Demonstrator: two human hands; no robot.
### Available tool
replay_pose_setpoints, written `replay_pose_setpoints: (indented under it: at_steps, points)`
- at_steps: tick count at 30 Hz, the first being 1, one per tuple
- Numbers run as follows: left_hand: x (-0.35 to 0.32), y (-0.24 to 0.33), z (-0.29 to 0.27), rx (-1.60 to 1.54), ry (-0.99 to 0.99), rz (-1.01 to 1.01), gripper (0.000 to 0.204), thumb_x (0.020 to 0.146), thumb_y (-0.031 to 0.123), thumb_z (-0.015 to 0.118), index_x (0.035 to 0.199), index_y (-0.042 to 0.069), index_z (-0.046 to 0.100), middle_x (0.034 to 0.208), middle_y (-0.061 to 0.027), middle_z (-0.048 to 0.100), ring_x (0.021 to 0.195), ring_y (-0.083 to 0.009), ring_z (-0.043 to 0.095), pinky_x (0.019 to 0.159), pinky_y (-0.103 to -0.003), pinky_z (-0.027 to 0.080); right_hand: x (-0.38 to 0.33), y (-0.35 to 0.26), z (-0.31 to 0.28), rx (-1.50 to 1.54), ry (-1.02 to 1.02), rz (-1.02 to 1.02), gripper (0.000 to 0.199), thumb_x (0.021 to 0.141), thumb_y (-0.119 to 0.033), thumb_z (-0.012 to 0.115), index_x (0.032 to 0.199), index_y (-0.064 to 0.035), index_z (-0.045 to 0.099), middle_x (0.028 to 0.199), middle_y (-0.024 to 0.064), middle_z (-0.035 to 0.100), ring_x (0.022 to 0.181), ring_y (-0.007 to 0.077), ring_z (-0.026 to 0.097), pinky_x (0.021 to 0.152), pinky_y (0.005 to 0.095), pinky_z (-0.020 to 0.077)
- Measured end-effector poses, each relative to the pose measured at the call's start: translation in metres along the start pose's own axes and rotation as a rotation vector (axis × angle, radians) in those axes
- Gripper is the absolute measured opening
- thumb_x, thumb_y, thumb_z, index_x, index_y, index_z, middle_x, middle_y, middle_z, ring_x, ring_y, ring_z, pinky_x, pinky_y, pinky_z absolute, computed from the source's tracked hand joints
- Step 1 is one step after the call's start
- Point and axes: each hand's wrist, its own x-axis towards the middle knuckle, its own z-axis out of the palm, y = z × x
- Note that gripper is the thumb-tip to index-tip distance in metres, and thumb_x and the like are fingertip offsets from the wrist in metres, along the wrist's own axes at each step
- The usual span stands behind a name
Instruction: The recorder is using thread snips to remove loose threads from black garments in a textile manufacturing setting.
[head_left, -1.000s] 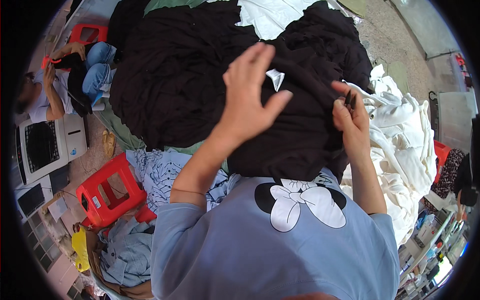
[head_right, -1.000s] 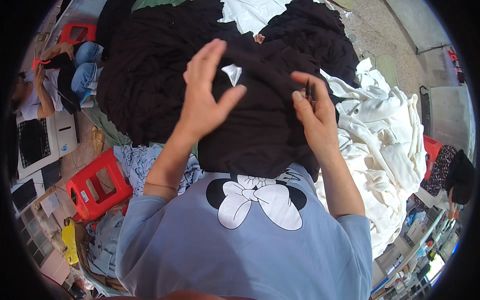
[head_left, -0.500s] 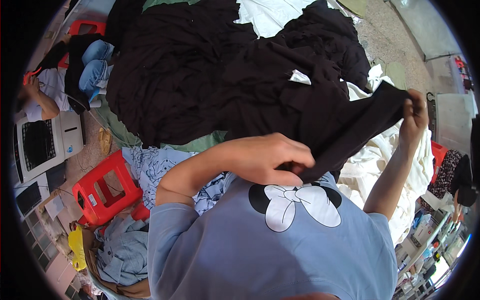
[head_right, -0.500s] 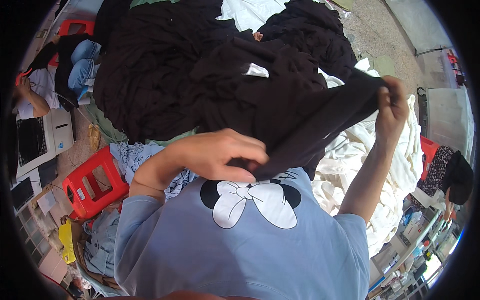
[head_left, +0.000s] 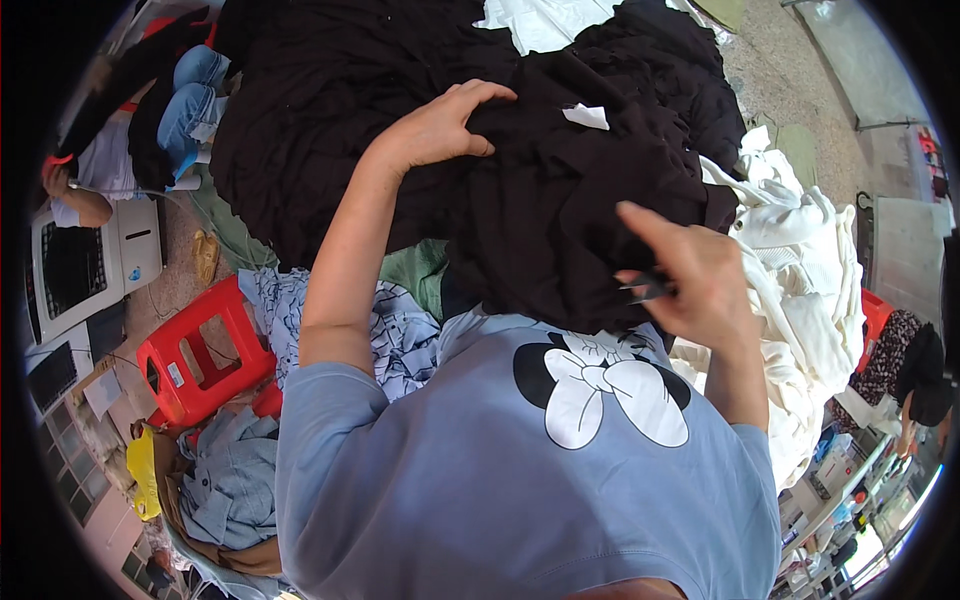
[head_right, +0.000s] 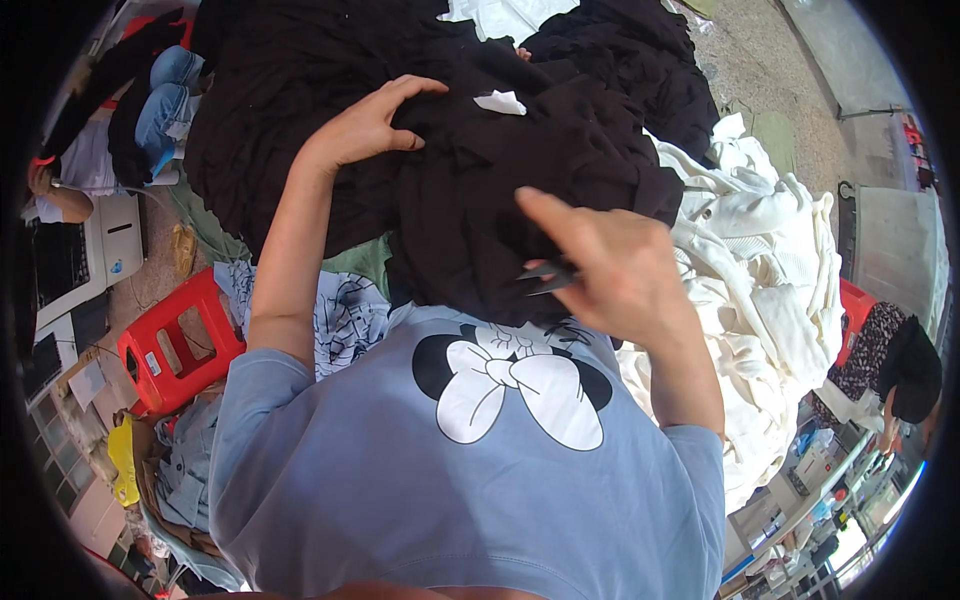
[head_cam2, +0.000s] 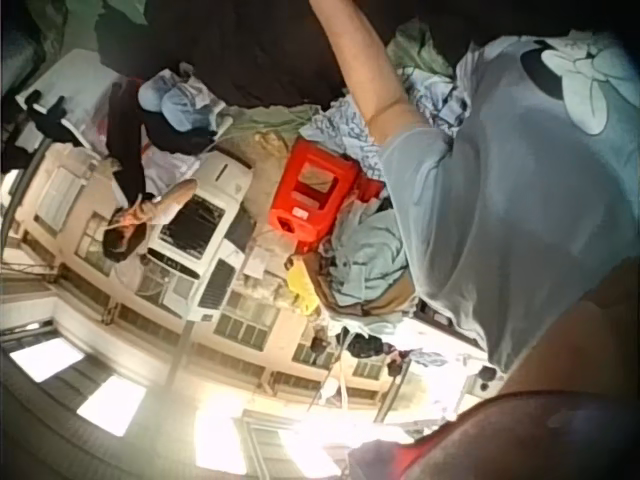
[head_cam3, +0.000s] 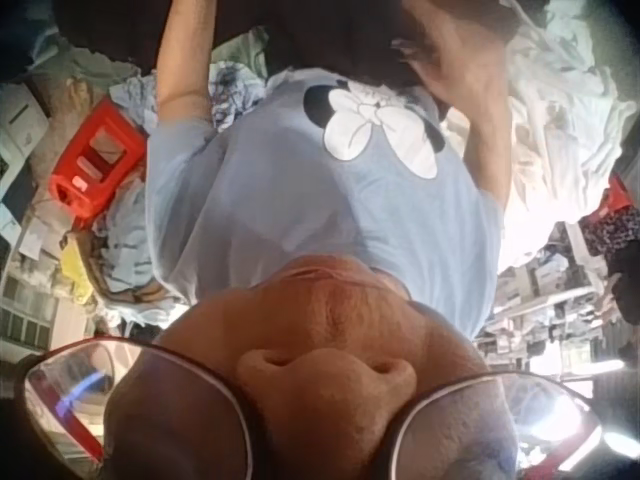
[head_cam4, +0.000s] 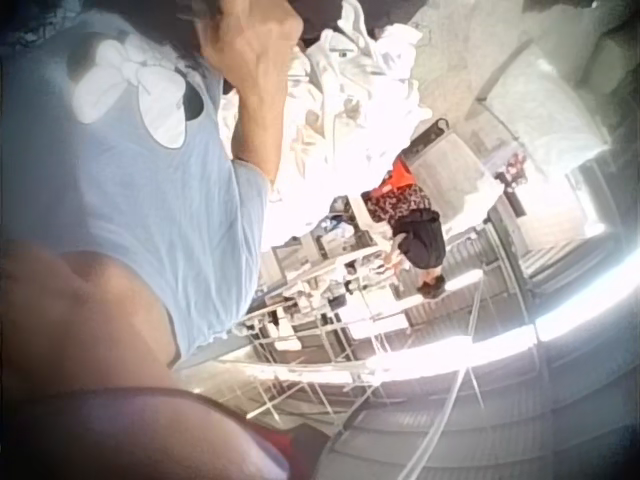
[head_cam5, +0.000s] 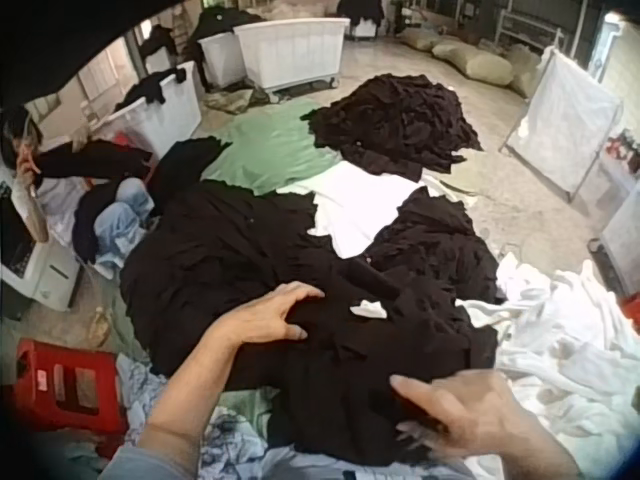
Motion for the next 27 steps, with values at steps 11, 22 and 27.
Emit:
replay_pose_setpoints:
  at_steps: [11,22,27]
  points:
    - [-0.006,-0.005,-0.007,-0.307,0.297,0.01,0.03,0.084,0.002,0.054,0.112,0.0,0.063,0.106,-0.008,0.066,0.1,-0.0181,0.061,0.091,-0.027,0.044,-0.023,0.007,0.011,0.137,-0.099,0.124,0.015,0.068,-0.005,0.067,0.079,-0.0045,0.056,0.067,0.0082,0.055,0.057,0.0279,0.056,0.052,0.0361,0.0433]
    - [-0.01,0.08,-0.066,-0.803,0.601,0.488,0.031,0.093,0.009,0.045,0.12,-0.003,0.054,0.117,-0.0133,0.062,0.106,-0.0233,0.061,0.093,-0.034,0.048,-0.072,0.029,-0.004,0.578,0.099,0.21,0.032,0.07,-0.019,0.069,0.096,-0.0012,0.064,0.082,0.0082,0.064,0.069,0.0185,0.061,0.06,0.0297,0.0453]
    - [-0.03,0.097,-0.141,-1.067,0.876,0.71,0.026,0.099,0.016,0.045,0.112,0.001,0.061,0.109,-0.0102,0.067,0.099,-0.0236,0.064,0.089,-0.035,0.051,-0.115,0.066,-0.068,1.091,0.819,0.225,0.034,0.079,-0.003,0.064,0.11,0.0079,0.054,0.107,0.0141,0.062,0.096,0.0224,0.062,0.089,0.0327,0.0475]
